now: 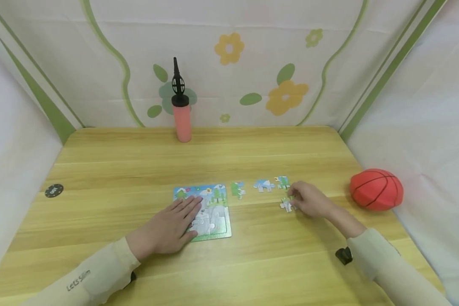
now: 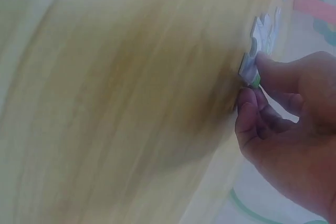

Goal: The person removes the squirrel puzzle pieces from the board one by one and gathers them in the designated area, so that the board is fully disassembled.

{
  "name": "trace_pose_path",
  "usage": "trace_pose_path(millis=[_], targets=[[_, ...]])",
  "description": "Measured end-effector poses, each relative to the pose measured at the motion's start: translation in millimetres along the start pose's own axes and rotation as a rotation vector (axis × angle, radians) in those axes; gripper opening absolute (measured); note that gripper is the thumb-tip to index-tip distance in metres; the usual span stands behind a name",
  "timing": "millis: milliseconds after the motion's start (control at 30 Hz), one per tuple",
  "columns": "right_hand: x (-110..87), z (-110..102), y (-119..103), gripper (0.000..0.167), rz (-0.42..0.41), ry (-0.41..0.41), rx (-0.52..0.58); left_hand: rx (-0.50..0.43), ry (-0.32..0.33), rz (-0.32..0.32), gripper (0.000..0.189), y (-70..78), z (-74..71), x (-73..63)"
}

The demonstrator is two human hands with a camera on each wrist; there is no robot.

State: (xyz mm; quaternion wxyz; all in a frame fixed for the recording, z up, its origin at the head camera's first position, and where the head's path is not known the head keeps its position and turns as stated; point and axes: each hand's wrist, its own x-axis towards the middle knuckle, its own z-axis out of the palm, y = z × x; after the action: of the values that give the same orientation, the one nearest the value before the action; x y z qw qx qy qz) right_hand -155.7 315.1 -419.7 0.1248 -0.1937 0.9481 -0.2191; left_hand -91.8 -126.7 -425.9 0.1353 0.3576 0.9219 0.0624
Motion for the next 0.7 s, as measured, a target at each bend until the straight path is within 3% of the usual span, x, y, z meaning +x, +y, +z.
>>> trace_pose_path(millis=[467,700], targets=[[-0.5,-0.6,2.5,0.016,-0.03,-0.04,-0.047,0.002,0.012,0.001,0.071,2.0,-1.0,-1.4],[2.5,2.5,-13.2,0.021,0.053,0.099,0.039,0.082,0.033,-0.003,0.07,5.9,-0.9,-2.7]])
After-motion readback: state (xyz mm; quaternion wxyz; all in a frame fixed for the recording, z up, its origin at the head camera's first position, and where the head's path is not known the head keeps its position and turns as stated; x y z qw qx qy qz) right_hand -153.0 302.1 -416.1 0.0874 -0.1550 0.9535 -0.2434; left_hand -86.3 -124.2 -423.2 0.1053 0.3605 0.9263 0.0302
